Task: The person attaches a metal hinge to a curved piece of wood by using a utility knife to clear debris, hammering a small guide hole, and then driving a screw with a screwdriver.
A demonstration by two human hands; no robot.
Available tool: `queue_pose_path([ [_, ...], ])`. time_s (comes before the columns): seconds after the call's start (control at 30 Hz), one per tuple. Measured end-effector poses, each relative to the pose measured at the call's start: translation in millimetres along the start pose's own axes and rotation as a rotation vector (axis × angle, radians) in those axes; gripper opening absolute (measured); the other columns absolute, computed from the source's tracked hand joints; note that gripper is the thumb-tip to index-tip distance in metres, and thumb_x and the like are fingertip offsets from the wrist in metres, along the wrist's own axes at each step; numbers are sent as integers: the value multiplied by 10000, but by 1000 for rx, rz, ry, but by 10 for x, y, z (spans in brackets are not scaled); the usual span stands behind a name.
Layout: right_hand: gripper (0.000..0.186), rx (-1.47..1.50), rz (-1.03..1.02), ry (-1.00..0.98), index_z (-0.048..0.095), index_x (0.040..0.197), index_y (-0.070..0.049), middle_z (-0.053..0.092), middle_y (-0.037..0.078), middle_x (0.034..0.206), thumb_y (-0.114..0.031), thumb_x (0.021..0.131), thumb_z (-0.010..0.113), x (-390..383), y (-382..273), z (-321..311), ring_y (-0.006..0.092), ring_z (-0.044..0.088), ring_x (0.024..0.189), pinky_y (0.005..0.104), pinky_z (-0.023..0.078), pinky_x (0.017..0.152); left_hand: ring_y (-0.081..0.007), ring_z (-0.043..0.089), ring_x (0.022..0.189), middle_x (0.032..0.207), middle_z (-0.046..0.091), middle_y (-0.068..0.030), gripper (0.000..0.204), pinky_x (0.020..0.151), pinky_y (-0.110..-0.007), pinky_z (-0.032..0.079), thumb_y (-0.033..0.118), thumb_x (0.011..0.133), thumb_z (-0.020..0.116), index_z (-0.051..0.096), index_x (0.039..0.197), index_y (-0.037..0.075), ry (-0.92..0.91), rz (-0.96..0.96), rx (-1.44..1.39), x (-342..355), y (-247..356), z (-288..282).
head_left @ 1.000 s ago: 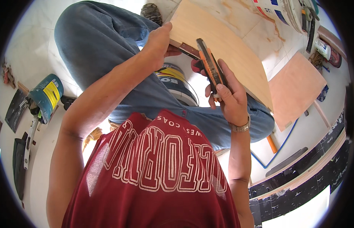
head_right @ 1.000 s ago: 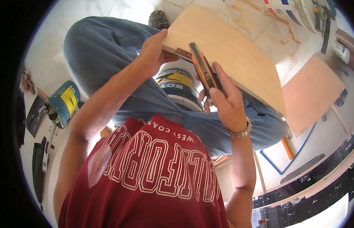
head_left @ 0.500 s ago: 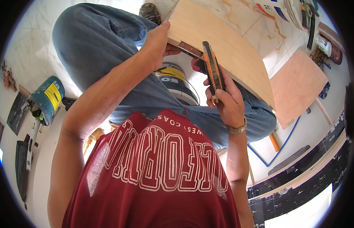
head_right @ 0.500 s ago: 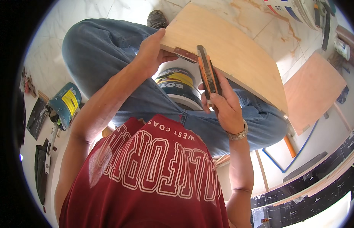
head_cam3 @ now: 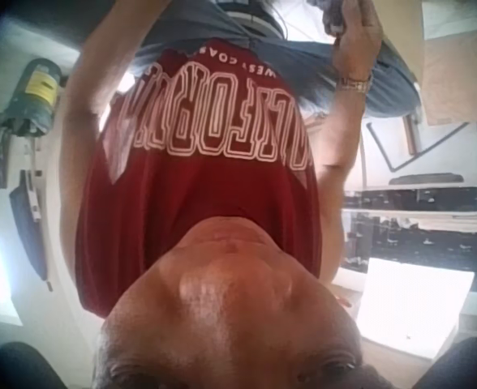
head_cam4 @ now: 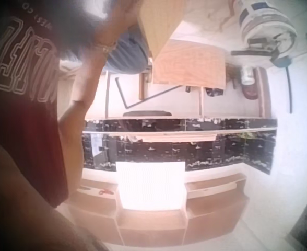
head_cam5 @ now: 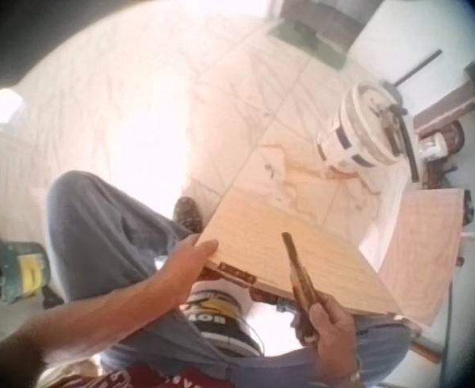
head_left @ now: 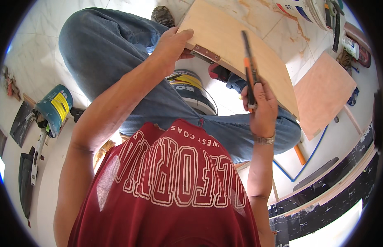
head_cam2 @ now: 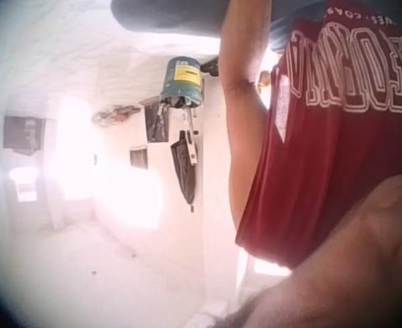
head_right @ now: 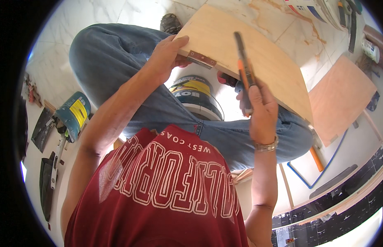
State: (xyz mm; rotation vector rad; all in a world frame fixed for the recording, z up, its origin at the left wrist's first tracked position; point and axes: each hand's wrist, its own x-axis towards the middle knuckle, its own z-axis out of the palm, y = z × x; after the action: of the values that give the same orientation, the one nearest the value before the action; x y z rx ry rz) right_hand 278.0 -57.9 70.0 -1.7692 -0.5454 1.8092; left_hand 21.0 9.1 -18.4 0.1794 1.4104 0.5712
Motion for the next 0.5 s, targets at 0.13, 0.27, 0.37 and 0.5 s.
queue_pose_path([
  [0.13,351,-199,-188,-23,572,1306,2,695,68,911,-214,1030,582,264,-247,-136,88,585,713,219,451,561,-245,676,1079,1239,643,-161,493,950,-386,554,320,1005,608,543,1374,0,-116,109,75,120,141,-26],
  [0.27,342,-309,-155,-154,574,1283,0,696,67,938,-198,1005,588,790,-327,-410,99,605,738,218,474,594,-240,709,1025,1194,692,-139,472,904,-381,576,313,985,642,588,1344,12,-90,116,107,324,344,91],
  [0.37,342,-322,-197,-177,593,1254,-5,685,55,909,-245,1011,606,1116,-331,-399,89,610,733,221,468,544,-250,743,921,1071,731,-131,420,902,-421,598,274,965,656,621,1291,11,-128,171,137,746,565,19],
  [0.5,297,-250,-232,-137,612,1196,-15,687,43,901,-255,1021,609,1391,-111,-465,88,622,731,229,461,499,-218,736,945,1131,729,-99,449,891,-382,588,343,971,678,633,1303,44,-173,239,244,1610,925,-188],
])
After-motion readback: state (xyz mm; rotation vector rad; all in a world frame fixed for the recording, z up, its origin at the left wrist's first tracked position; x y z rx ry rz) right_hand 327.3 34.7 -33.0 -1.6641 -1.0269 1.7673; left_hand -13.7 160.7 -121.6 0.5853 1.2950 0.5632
